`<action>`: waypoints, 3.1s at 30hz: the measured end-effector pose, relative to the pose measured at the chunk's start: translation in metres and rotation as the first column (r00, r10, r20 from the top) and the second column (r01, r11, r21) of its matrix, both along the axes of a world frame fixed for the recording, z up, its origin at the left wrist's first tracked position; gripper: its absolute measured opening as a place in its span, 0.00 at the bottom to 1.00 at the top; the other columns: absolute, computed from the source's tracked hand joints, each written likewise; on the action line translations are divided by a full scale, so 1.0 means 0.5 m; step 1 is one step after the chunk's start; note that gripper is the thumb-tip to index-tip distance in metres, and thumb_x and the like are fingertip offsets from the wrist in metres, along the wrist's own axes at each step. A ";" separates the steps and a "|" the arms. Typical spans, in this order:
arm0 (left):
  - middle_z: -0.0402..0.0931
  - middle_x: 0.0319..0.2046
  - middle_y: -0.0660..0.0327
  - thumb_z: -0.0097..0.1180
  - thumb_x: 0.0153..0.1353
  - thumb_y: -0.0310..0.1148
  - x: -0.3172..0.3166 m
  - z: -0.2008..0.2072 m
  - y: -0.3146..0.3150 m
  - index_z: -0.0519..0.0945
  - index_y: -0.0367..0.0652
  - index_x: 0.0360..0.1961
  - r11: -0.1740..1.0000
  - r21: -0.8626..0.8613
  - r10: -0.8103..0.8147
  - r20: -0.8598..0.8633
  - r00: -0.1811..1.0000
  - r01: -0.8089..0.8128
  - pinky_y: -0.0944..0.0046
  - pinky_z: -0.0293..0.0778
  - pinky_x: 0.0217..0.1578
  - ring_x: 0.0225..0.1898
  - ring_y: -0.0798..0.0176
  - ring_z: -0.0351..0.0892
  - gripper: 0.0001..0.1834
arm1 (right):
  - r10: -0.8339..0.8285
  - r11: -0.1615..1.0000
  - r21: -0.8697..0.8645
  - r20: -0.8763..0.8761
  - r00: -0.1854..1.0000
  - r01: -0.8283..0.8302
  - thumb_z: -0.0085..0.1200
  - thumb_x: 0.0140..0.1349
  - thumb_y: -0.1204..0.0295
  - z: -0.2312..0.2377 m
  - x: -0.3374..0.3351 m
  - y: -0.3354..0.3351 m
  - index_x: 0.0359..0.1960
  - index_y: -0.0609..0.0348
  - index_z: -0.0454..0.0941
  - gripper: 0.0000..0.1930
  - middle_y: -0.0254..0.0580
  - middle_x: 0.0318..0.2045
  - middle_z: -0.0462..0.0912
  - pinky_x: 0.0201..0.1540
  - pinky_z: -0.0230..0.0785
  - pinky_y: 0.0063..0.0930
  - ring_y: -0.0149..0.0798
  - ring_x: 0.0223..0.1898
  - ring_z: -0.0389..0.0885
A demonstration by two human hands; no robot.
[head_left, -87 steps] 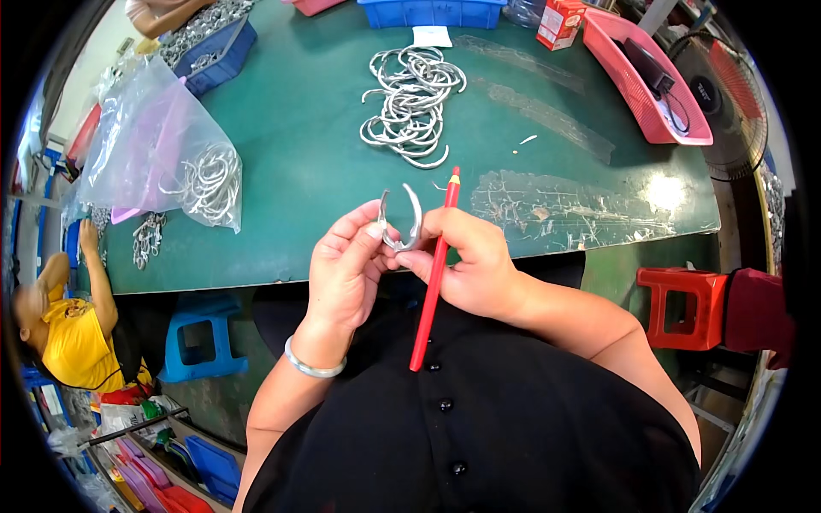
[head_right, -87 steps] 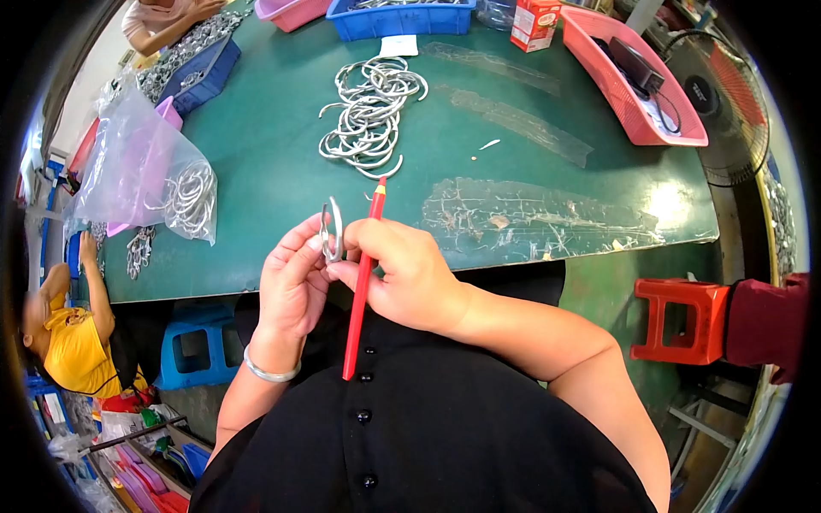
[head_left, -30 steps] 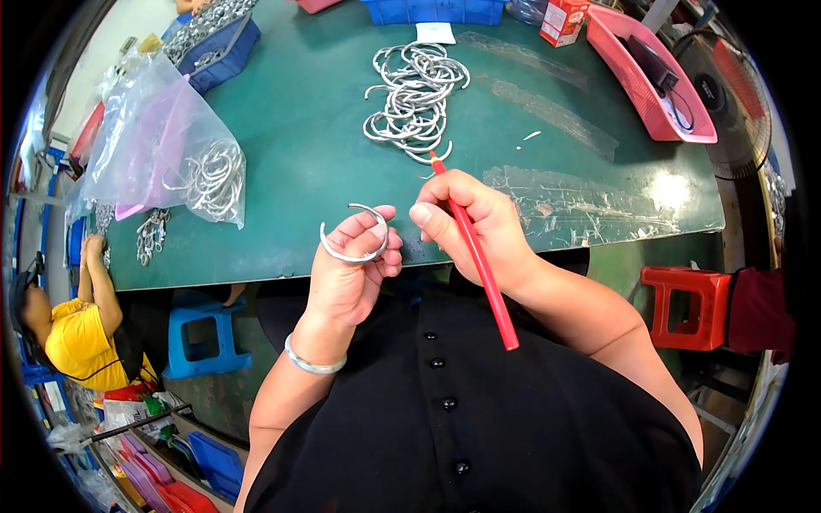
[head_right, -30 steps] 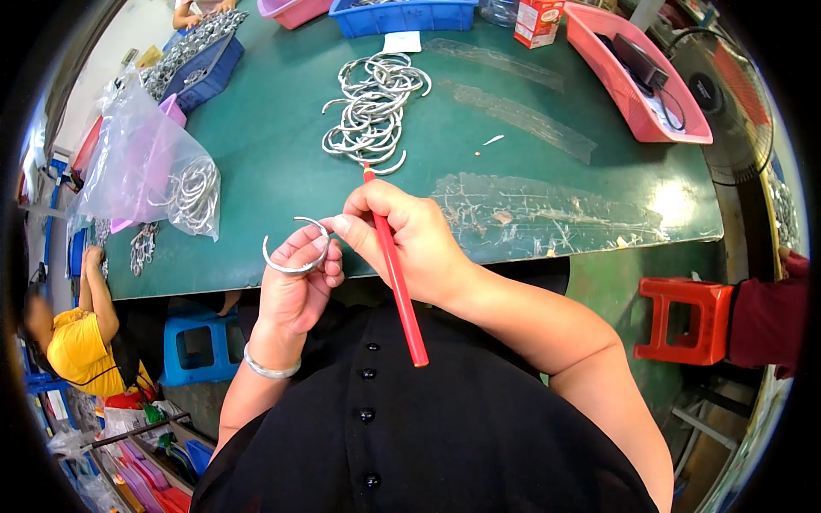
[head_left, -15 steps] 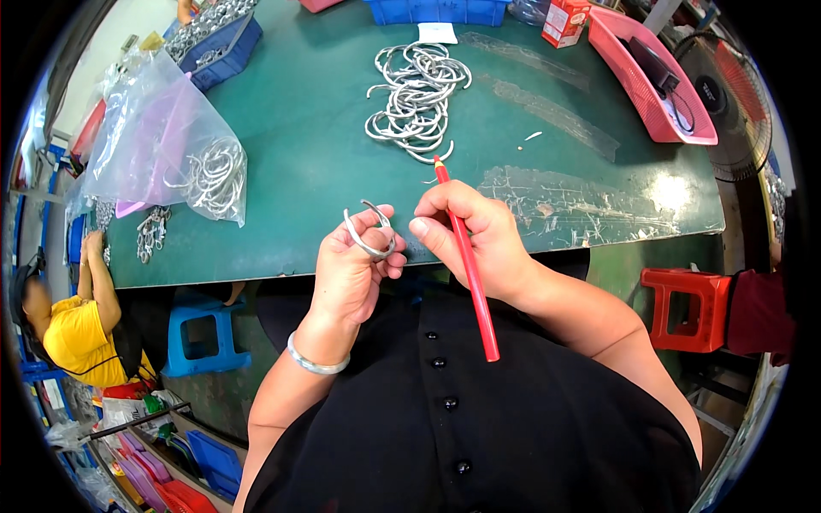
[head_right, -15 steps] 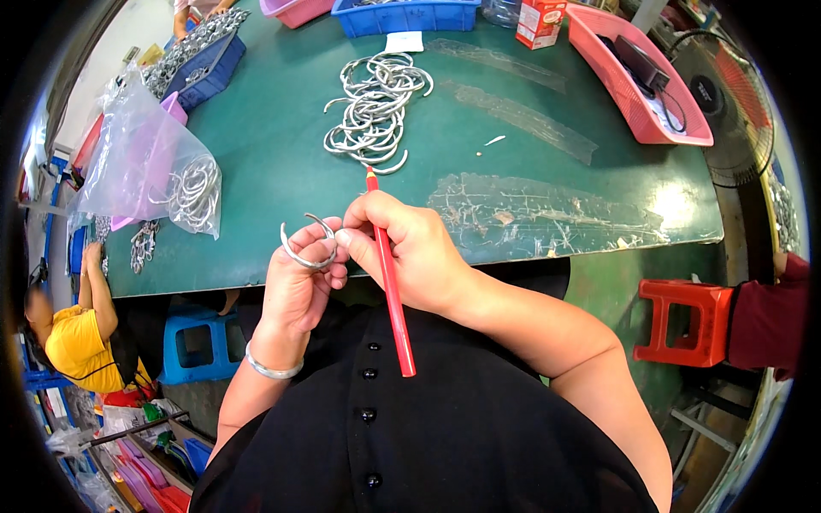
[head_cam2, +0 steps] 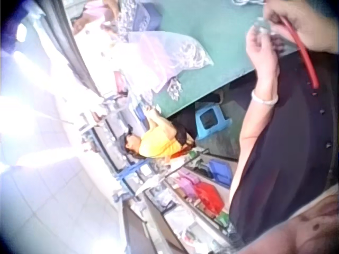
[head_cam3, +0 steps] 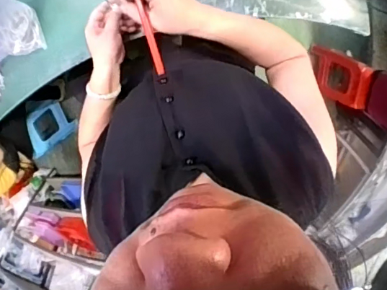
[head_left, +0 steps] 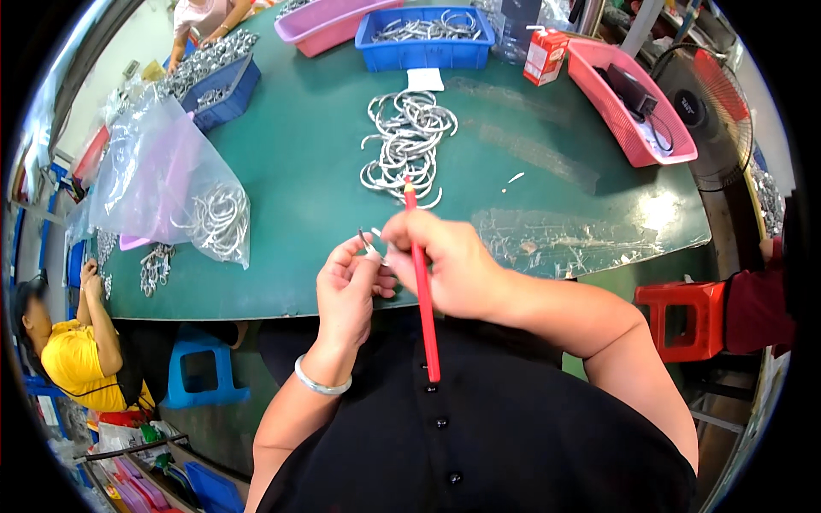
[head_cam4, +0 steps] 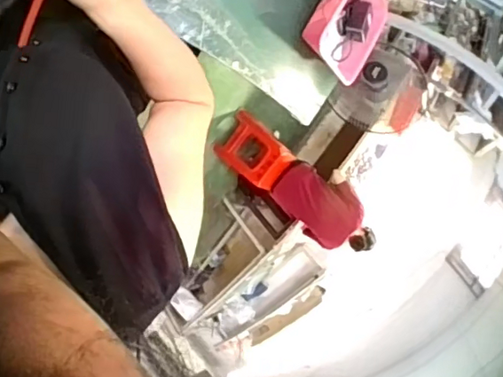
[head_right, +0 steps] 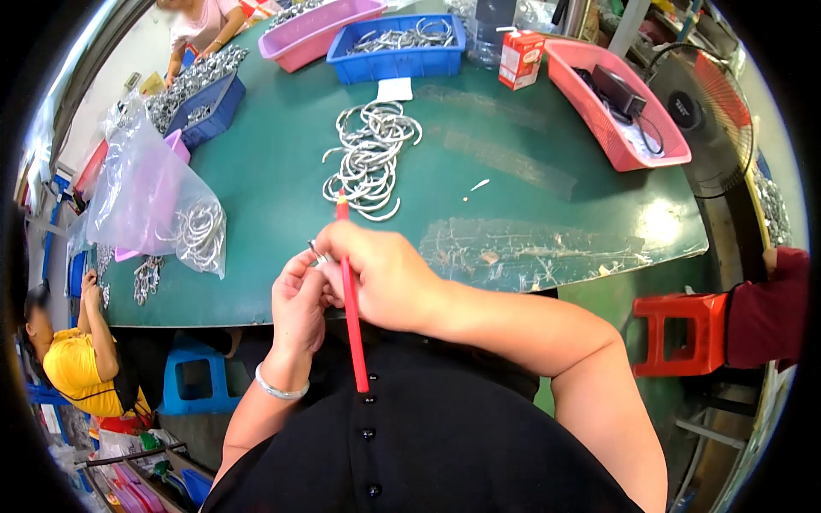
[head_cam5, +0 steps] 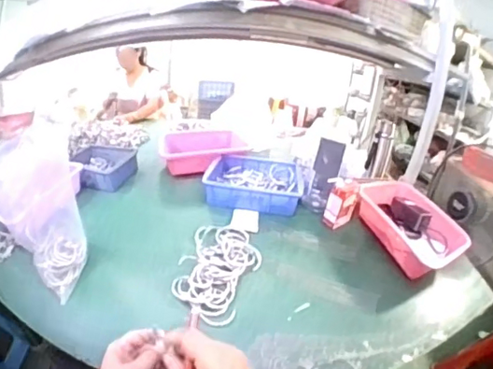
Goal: The person picks up metal rings one by one from a pile and marks a specific point on each ring using a red pen, then places the marked rings back into the pile.
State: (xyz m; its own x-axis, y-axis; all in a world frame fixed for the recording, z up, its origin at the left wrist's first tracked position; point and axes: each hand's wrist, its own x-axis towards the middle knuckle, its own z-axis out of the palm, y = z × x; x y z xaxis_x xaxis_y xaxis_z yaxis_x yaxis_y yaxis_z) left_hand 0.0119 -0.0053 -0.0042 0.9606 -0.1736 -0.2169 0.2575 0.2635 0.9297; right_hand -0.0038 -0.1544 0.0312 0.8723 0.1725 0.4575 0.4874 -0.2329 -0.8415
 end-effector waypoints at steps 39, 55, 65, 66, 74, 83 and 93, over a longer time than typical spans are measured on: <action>0.72 0.26 0.62 0.45 0.58 0.26 0.049 -0.029 0.026 0.68 0.34 0.46 0.987 0.159 -0.089 0.342 0.935 0.036 0.75 0.69 0.27 0.25 0.73 0.71 0.14 | -0.370 0.871 -0.308 0.103 0.923 0.383 0.49 0.44 0.78 0.070 0.317 -0.142 0.26 0.58 0.70 0.06 0.45 0.21 0.75 0.30 0.65 0.33 0.46 0.26 0.75; 0.73 0.26 0.63 0.46 0.58 0.26 0.047 -0.029 0.031 0.69 0.34 0.44 0.988 0.146 -0.091 0.339 0.936 0.043 0.75 0.70 0.27 0.26 0.73 0.72 0.13 | -0.190 0.926 -0.375 -0.548 0.815 -0.037 0.43 0.44 0.84 0.123 0.288 -0.211 0.25 0.59 0.67 0.06 0.33 0.16 0.71 0.15 0.58 0.19 0.25 0.16 0.68; 0.72 0.25 0.63 0.44 0.59 0.25 0.048 -0.028 0.023 0.69 0.34 0.44 0.985 0.171 -0.085 0.341 0.936 0.027 0.74 0.69 0.26 0.24 0.73 0.71 0.12 | -0.133 0.973 -0.231 -0.548 0.826 0.003 0.48 0.47 0.81 0.126 0.251 -0.260 0.27 0.58 0.66 0.06 0.34 0.18 0.73 0.17 0.60 0.17 0.26 0.18 0.71; 0.72 0.26 0.62 0.44 0.59 0.25 0.049 -0.031 0.023 0.70 0.34 0.44 0.986 0.164 -0.083 0.339 0.937 0.028 0.74 0.69 0.27 0.24 0.73 0.71 0.12 | -0.053 0.993 -0.116 -0.519 0.853 -0.009 0.48 0.48 0.80 0.126 0.241 -0.254 0.27 0.58 0.66 0.06 0.34 0.19 0.73 0.17 0.61 0.17 0.26 0.18 0.71; 0.73 0.33 0.59 0.42 0.61 0.30 0.007 0.010 0.020 0.68 0.34 0.48 0.985 -0.089 -0.125 0.202 0.971 0.146 0.71 0.70 0.29 0.28 0.69 0.73 0.15 | 0.306 0.850 0.517 -0.320 0.897 -0.105 0.49 0.53 0.79 0.072 0.103 -0.105 0.29 0.59 0.66 0.05 0.35 0.21 0.73 0.25 0.66 0.19 0.28 0.23 0.74; 0.75 0.28 0.59 0.43 0.61 0.29 -0.022 0.051 0.024 0.72 0.34 0.43 0.969 -0.190 -0.136 0.132 0.982 0.160 0.70 0.72 0.28 0.26 0.68 0.74 0.12 | 0.321 0.785 0.618 -0.367 0.873 -0.029 0.49 0.54 0.79 0.026 0.044 -0.056 0.29 0.59 0.67 0.04 0.36 0.24 0.74 0.28 0.67 0.21 0.28 0.25 0.74; 0.75 0.27 0.60 0.44 0.60 0.29 -0.024 0.044 0.036 0.73 0.36 0.41 0.966 -0.214 -0.123 0.096 0.988 0.141 0.72 0.70 0.26 0.25 0.70 0.73 0.11 | 0.329 0.799 0.600 -0.392 0.859 -0.032 0.49 0.54 0.78 0.012 0.037 -0.053 0.31 0.60 0.68 0.04 0.38 0.25 0.76 0.28 0.68 0.20 0.28 0.24 0.73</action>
